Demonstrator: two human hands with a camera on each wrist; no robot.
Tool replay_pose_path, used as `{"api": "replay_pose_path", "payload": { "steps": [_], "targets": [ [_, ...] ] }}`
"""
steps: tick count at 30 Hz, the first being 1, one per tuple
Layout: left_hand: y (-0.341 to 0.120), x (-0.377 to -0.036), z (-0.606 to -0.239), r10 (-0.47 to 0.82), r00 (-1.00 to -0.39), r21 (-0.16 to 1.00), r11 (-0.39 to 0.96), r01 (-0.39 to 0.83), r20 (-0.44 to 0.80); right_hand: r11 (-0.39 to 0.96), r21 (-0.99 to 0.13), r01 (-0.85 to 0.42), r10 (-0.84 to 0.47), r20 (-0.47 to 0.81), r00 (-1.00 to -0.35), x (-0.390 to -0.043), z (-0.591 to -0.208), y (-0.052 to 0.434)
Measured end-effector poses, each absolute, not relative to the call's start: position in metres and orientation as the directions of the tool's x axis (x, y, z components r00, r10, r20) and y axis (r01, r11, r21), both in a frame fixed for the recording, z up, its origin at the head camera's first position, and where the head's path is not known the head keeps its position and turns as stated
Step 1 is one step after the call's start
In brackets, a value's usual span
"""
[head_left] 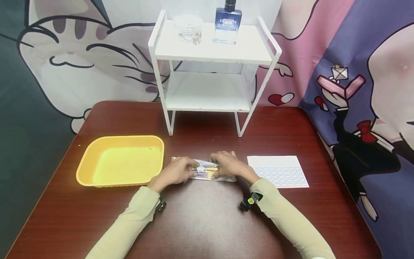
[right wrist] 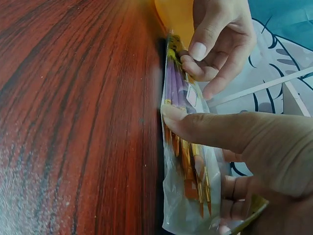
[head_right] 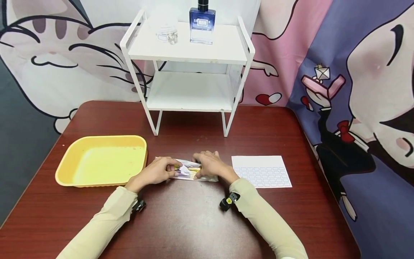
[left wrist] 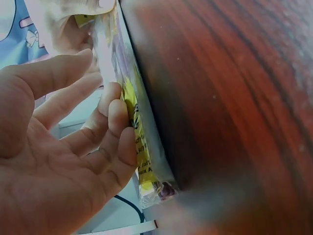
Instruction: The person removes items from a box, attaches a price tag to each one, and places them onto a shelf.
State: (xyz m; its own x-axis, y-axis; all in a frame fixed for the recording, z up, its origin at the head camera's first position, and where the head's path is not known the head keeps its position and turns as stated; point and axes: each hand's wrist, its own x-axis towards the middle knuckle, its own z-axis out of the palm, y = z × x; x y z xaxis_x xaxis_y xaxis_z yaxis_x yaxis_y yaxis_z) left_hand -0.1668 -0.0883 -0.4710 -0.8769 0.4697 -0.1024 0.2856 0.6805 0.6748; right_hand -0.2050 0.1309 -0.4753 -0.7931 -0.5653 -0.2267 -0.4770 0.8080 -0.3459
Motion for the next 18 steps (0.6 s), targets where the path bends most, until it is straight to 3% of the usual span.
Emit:
{"api": "replay_pose_path", "payload": {
  "steps": [11, 18],
  "targets": [
    [-0.091, -0.166, -0.448, 0.489, -0.872, 0.689, 0.628, 0.362, 0.013, 0.769, -0.353, -0.533, -0.616, -0.189, -0.764, -0.206, -0.476, 0.135],
    [-0.104, -0.176, -0.417, 0.475, -0.843, 0.663, 0.55, 0.507, 0.251, 0.758, -0.371, -0.536, -0.629, -0.197, -0.752, -0.208, -0.477, 0.137]
  ]
}}
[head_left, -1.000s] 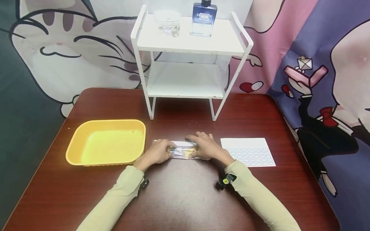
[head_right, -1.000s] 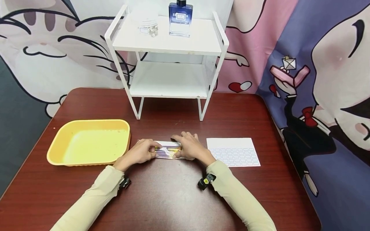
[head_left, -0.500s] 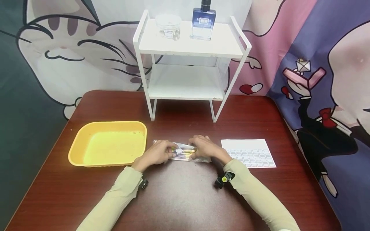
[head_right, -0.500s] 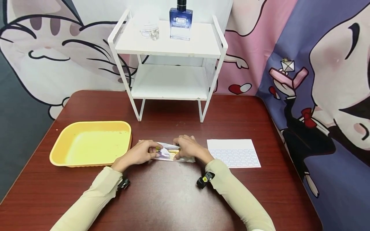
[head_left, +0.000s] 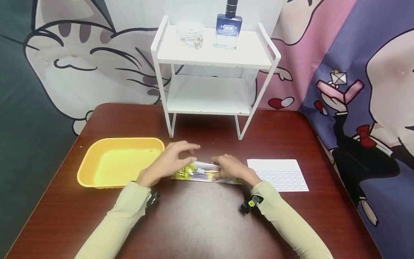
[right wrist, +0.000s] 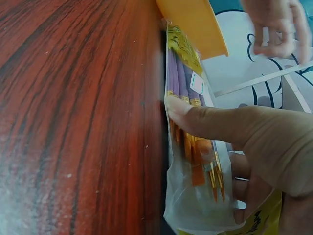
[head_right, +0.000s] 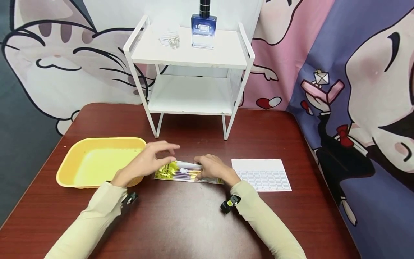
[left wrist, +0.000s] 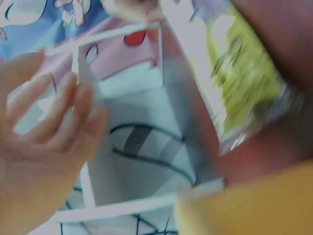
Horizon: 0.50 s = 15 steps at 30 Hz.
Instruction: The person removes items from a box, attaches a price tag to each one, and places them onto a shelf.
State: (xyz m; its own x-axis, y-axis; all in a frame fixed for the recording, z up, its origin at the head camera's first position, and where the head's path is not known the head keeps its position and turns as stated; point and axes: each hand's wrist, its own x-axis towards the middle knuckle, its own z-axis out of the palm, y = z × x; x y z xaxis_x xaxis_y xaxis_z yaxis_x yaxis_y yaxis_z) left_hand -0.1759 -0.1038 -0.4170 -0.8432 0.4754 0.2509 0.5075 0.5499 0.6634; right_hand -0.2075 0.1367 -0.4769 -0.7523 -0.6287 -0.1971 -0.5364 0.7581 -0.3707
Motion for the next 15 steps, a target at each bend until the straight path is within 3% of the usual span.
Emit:
{"api": "replay_pose_path", "payload": {
  "steps": [7, 15],
  "targets": [
    [-0.132, -0.203, -0.381, 0.268, -0.76, 0.586, 0.504, 0.634, 0.592, 0.746, -0.408, -0.526, -0.633, -0.188, -0.751, -0.206, -0.479, 0.138],
    [-0.157, -0.244, -0.36, 0.008, -0.786, 0.699, 0.45, 0.555, 0.619, 0.731, -0.405, -0.55, -0.652, -0.175, -0.738, -0.207, -0.479, 0.142]
  ]
}}
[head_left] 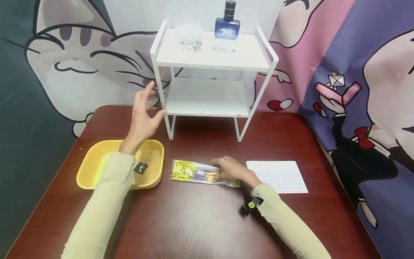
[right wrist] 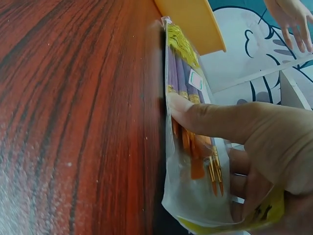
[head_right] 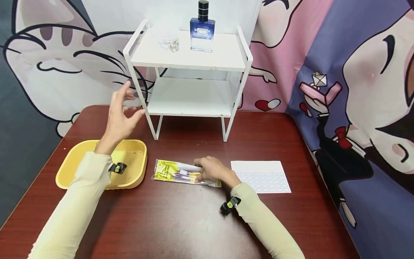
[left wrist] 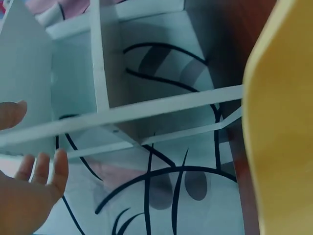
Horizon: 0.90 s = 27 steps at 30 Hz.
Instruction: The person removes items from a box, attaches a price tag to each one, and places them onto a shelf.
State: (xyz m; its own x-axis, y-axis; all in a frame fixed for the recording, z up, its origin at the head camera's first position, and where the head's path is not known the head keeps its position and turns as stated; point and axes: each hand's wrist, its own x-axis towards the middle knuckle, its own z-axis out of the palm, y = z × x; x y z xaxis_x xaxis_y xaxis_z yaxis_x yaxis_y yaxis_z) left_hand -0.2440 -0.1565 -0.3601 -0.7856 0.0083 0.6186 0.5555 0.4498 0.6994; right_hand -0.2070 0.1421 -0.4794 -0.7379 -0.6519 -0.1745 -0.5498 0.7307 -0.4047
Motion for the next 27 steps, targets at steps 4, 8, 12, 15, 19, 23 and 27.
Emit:
{"api": "replay_pose_path", "payload": {
  "steps": [4, 8, 12, 15, 19, 23, 27],
  "targets": [
    [-0.161, -0.251, -0.344, 0.023, -0.807, 0.735, 0.398, 0.549, 0.591, 0.721, -0.406, -0.561, -0.665, -0.18, -0.725, -0.208, -0.478, 0.144],
    [-0.16, -0.251, -0.329, 0.063, -0.818, 0.756, 0.346, 0.555, 0.572, 0.696, -0.459, -0.552, -0.686, -0.2, -0.699, -0.21, -0.476, 0.146],
    [-0.16, -0.255, -0.329, 0.072, -0.822, 0.765, 0.326, 0.555, 0.566, 0.659, -0.55, -0.514, -0.709, -0.224, -0.669, -0.211, -0.475, 0.15],
    [-0.16, -0.259, -0.333, 0.07, -0.813, 0.763, 0.307, 0.569, 0.578, 0.62, -0.613, -0.49, -0.732, -0.226, -0.643, -0.212, -0.476, 0.152],
    [-0.159, -0.261, -0.337, 0.061, -0.793, 0.742, 0.314, 0.592, 0.606, 0.574, -0.648, -0.501, -0.763, -0.199, -0.615, -0.213, -0.477, 0.155],
    [-0.163, -0.27, -0.347, 0.05, -0.77, 0.722, 0.314, 0.617, 0.636, 0.545, -0.657, -0.521, -0.781, -0.172, -0.601, -0.214, -0.477, 0.156],
    [-0.166, -0.28, -0.358, 0.034, -0.735, 0.692, 0.311, 0.651, 0.677, 0.527, -0.68, -0.51, -0.788, -0.166, -0.593, -0.215, -0.477, 0.157]
  ]
}}
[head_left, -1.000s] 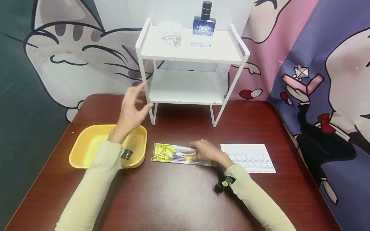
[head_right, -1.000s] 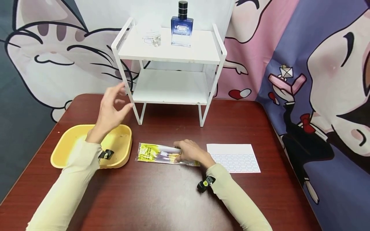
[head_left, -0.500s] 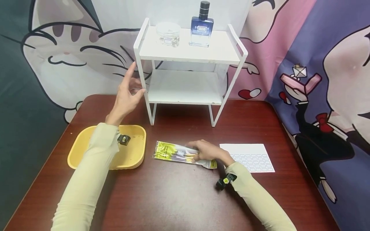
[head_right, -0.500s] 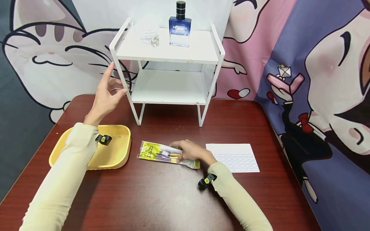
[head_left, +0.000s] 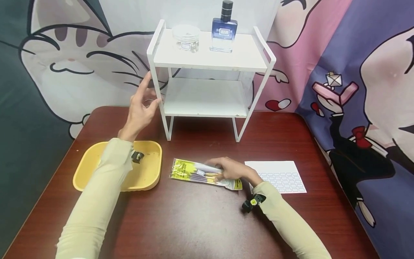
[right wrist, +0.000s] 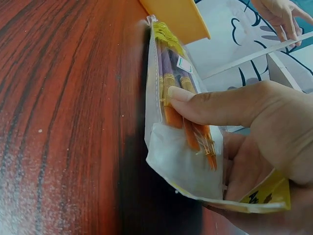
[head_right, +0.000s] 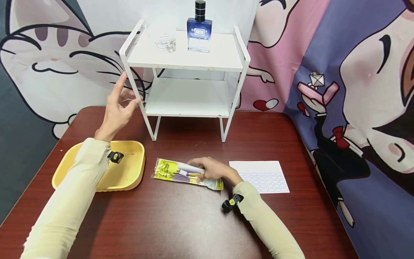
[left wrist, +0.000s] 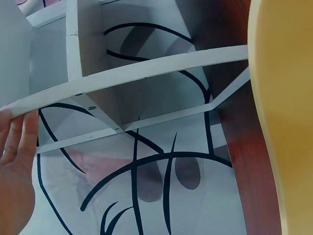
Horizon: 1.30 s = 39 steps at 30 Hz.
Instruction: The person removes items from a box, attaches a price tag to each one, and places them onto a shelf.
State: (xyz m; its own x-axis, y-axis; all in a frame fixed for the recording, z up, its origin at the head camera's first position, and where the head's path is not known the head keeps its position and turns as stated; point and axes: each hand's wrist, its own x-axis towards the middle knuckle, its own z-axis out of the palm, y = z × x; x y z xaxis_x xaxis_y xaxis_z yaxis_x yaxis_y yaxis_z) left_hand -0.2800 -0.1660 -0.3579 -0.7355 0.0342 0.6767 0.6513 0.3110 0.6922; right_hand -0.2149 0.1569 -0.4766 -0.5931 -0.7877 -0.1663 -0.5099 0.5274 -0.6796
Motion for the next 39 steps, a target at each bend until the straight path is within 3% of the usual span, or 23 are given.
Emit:
{"api": "replay_pose_path", "payload": {
  "steps": [8, 20, 31, 39],
  "targets": [
    [-0.167, -0.28, -0.359, 0.049, -0.664, 0.609, 0.352, 0.711, 0.746, 0.517, -0.719, -0.465, -0.781, -0.175, -0.599, -0.222, -0.465, 0.156],
    [-0.167, -0.28, -0.358, 0.048, -0.688, 0.622, 0.383, 0.683, 0.725, 0.411, -0.777, -0.477, -0.847, -0.132, -0.515, -0.241, -0.442, 0.159],
    [-0.167, -0.279, -0.359, 0.051, -0.702, 0.622, 0.421, 0.66, 0.71, 0.3, -0.901, -0.312, -0.893, -0.151, -0.423, -0.265, -0.387, 0.165],
    [-0.166, -0.278, -0.36, 0.042, -0.71, 0.623, 0.443, 0.644, 0.703, 0.344, -0.873, -0.346, -0.858, -0.142, -0.494, -0.289, -0.35, 0.164]
  ]
}}
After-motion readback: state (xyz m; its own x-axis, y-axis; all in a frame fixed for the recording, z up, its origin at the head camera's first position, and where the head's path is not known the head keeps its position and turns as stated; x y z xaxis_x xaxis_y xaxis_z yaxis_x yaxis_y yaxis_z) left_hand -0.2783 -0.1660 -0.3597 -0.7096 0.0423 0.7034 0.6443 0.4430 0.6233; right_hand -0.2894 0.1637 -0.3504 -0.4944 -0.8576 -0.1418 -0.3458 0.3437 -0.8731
